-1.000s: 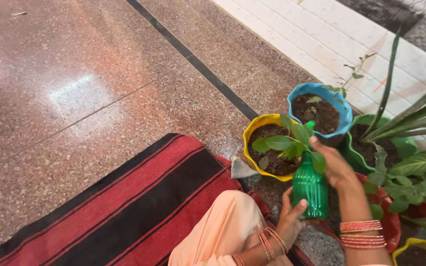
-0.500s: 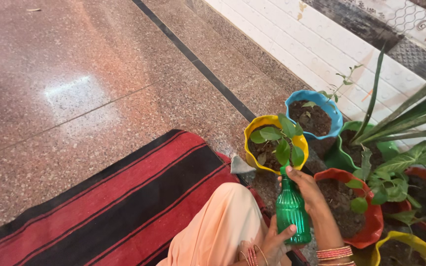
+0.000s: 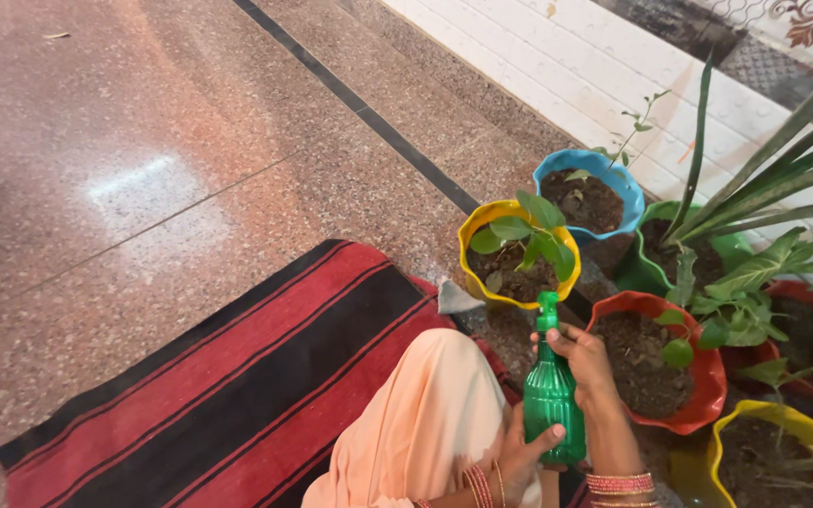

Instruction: The person sits on a mat and uses a green spray bottle to mist several potted plants arranged on the floor. They move the bottle from pot to pot, spraying the leaves and soil of each plant in a repetitive sequence.

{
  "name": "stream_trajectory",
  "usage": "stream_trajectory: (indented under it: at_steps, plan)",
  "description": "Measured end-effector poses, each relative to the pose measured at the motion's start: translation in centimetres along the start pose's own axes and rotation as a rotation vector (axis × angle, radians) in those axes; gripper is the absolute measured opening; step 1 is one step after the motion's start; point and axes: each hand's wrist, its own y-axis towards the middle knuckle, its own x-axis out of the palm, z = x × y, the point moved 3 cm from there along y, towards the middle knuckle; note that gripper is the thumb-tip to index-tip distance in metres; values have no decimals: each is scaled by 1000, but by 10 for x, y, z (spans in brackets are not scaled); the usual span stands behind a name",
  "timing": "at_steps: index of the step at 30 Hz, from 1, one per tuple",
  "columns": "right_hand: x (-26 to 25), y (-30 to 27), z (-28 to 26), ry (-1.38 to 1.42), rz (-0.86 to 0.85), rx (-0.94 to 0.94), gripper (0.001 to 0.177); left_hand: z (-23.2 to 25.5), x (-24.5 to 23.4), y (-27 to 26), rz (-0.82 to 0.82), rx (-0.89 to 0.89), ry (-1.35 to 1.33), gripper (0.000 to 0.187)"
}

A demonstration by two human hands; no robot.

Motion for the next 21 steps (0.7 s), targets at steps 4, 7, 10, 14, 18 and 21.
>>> stream_trajectory:
  at_steps: [4,7,10,14,18,21]
  plan:
    - [-8,-39,4,78,10,-57,34,-2,-5,-7,-87,160,126,85]
    - [-46,-69,-1,120,91,-44,38,1,-9,-12,-174,171,545,98]
    - [-100,-106,1,192,57,2,40,1,-1,-14,-370,41,664,111]
    - [-146,-141,28,322,41,-13,39,1,2,-22,-522,-62,857,109]
    - [-160,-153,62,227,162,-5,42,-7,6,-33,-579,-171,912,106]
    - [-152,-150,77,243,166,-36,46,1,12,-45,-590,-117,919,105]
